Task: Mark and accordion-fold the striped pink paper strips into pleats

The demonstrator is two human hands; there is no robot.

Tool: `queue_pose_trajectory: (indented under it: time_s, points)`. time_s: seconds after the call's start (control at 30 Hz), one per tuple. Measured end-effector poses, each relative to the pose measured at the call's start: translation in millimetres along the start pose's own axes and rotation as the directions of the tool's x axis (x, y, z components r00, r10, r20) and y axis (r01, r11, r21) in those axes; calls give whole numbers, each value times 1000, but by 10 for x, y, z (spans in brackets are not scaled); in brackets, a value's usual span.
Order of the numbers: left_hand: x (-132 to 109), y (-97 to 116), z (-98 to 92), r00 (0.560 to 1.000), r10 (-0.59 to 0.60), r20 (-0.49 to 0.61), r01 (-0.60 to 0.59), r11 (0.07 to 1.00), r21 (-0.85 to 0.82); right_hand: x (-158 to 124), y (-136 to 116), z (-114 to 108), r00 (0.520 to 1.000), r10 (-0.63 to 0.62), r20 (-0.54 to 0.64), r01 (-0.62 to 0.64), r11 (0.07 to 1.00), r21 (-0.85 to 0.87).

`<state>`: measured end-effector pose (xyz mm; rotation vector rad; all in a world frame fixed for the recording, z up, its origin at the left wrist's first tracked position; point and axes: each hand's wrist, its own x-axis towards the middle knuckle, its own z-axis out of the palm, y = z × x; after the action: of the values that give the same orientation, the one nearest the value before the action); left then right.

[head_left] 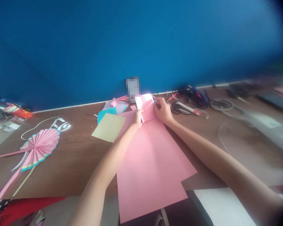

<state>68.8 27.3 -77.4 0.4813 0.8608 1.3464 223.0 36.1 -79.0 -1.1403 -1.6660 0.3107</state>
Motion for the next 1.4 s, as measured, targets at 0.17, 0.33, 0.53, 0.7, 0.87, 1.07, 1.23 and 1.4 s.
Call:
queue_pose_trajectory:
  time_s: [0.17,0.33,0.53,0.7,0.87,1.07,1.23,1.4]
  points:
    - [31,1,-43,1000,24,-2,-23,994,104,-11,-47,-34,1000,-17,-20,17,1000,-23]
    - [110,-26,-97,1000,8,-30,-5,996,94,-22,-81,-32,999,-46,-5,45,985,-165]
    - [140,-51,-103,1000,17,17,-18,996,82,-18,-62,2,998,-48,31,54,971,-232]
    - [71,-13,-66,1000,3,-19,-1,996,92,-23,-53,4,998,-54,25,59,963,-261]
    - [36,-5,-59,1000,7,-2,-7,994,109,-44,-72,26,998,-58,25,63,933,-354]
    - [50,-23,-54,997,23,70,-34,988,151,-44,-32,76,997,-6,80,39,912,-409]
    - [86,-42,-64,997,30,70,-37,994,100,-49,-9,86,996,-15,87,49,916,-398]
    - [115,-50,-95,997,73,9,-74,996,59,-28,0,59,998,9,67,15,938,-346]
